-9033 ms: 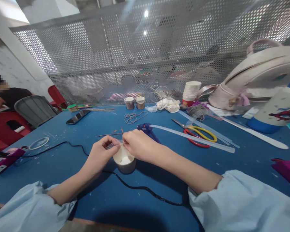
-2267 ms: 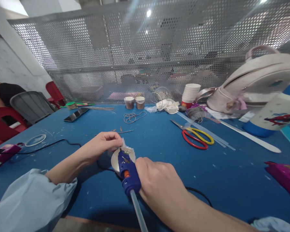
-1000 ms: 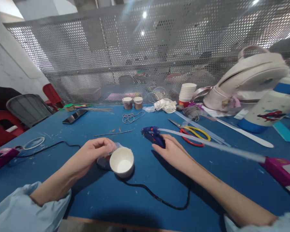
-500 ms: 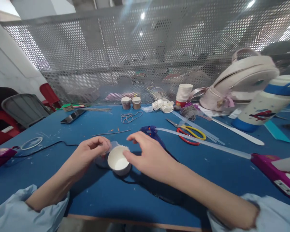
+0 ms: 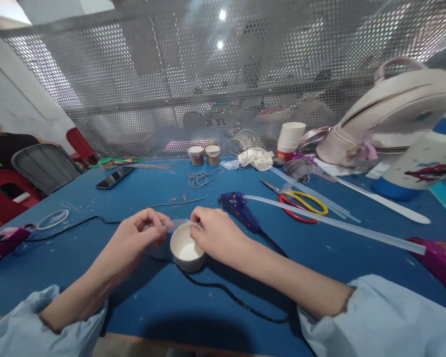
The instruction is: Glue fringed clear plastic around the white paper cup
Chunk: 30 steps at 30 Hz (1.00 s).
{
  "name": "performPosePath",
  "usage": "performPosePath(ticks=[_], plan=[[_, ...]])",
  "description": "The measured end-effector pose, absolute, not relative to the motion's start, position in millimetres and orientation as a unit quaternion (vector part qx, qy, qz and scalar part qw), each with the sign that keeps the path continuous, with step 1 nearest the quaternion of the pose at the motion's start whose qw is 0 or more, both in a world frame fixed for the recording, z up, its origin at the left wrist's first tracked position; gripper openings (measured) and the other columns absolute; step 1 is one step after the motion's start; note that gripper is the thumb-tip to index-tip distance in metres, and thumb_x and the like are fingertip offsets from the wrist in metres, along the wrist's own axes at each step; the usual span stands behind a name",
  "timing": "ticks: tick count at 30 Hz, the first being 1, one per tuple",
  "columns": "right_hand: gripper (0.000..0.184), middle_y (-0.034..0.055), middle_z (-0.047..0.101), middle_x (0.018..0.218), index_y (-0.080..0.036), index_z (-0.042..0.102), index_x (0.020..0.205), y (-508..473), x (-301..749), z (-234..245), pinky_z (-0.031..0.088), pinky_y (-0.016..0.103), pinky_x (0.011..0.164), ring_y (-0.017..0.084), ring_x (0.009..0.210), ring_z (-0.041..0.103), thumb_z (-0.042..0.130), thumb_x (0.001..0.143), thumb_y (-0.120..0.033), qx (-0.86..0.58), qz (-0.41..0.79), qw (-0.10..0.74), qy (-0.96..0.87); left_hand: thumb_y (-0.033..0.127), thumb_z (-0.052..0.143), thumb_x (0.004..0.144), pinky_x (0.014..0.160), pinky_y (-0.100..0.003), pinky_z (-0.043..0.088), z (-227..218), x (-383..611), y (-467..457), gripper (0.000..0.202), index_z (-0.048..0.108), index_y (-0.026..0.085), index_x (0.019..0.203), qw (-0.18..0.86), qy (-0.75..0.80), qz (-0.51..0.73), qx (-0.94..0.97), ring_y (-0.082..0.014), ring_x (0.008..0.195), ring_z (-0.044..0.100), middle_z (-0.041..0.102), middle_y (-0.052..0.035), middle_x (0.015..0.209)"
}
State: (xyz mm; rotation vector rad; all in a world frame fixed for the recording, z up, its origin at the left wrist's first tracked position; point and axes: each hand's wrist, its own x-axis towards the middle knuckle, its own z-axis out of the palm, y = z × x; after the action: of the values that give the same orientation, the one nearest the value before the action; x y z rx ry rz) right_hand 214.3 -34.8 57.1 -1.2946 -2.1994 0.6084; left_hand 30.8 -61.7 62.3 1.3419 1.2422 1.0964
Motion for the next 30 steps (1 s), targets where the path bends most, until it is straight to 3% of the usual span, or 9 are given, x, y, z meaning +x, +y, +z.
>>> performPosePath(ticks=[4, 10, 13, 16, 23, 30], plan=[[0.009, 0.0025, 0.063, 0.076, -0.016, 0.058, 0.078, -39.7, 213.5, 54.8, 0.034, 0.025, 0.061, 0.014, 0.069, 0.053, 0.05, 0.078, -0.011, -0.484, 0.185, 0.255, -0.816, 0.016, 0.059, 0.068, 0.054, -0.021, 0.037, 58.2, 34.0, -60.2, 0.011, 0.048, 0.018, 0.067, 0.479, 0.508, 0.46, 0.549, -0.0088, 0.059, 0.046, 0.06, 0.0014, 0.075], [0.015, 0.0035, 0.062, 0.083, -0.017, 0.056, 0.084, -41.0, 213.1, 55.9, 0.036, 0.026, 0.068, 0.015, 0.075, 0.054, 0.046, 0.079, -0.008, -0.476, 0.183, 0.244, -0.825, 0.024, 0.061, 0.074, 0.056, -0.021, 0.04, 55.4, 35.0, -61.2, 0.016, 0.059, 0.021, 0.09, 0.42, 0.512, 0.463, 0.589, -0.0105, 0.059, 0.05, 0.054, 0.0045, 0.067], [0.016, 0.0033, 0.06, 0.082, -0.017, 0.057, 0.083, -39.2, 213.3, 55.7, 0.037, 0.026, 0.069, 0.015, 0.076, 0.055, 0.044, 0.081, -0.008, -0.463, 0.181, 0.245, -0.833, 0.019, 0.056, 0.075, 0.058, -0.022, 0.04, 57.6, 34.0, -63.2, 0.009, 0.064, 0.02, 0.079, 0.387, 0.505, 0.444, 0.63, -0.0108, 0.062, 0.052, 0.058, 0.0018, 0.072], [0.018, 0.0037, 0.06, 0.084, -0.017, 0.059, 0.084, -38.8, 213.6, 56.0, 0.037, 0.026, 0.07, 0.016, 0.08, 0.056, 0.044, 0.082, -0.009, -0.465, 0.173, 0.239, -0.835, 0.016, 0.053, 0.075, 0.057, -0.022, 0.039, 60.6, 33.1, -65.3, 0.016, 0.067, 0.019, 0.067, 0.362, 0.493, 0.419, 0.671, -0.0103, 0.062, 0.052, 0.059, -0.0002, 0.079], [0.02, 0.0036, 0.064, 0.102, -0.02, 0.062, 0.095, -41.7, 213.7, 60.1, 0.038, 0.027, 0.068, 0.018, 0.085, 0.059, 0.05, 0.08, -0.018, -0.472, 0.175, 0.236, -0.831, 0.023, 0.058, 0.077, 0.059, -0.023, 0.041, 63.0, 34.9, -70.7, 0.012, 0.069, 0.019, 0.077, 0.343, 0.517, 0.412, 0.667, -0.0129, 0.068, 0.054, 0.062, -0.0011, 0.081], [0.018, 0.0049, 0.068, 0.095, -0.017, 0.064, 0.09, -34.1, 212.6, 57.3, 0.041, 0.028, 0.075, 0.018, 0.087, 0.06, 0.051, 0.079, -0.013, -0.451, 0.2, 0.255, -0.832, 0.028, 0.062, 0.074, 0.062, -0.024, 0.042, 58.3, 38.5, -72.5, 0.012, 0.065, 0.018, 0.08, 0.294, 0.549, 0.402, 0.671, -0.0126, 0.066, 0.053, 0.061, 0.0007, 0.074]])
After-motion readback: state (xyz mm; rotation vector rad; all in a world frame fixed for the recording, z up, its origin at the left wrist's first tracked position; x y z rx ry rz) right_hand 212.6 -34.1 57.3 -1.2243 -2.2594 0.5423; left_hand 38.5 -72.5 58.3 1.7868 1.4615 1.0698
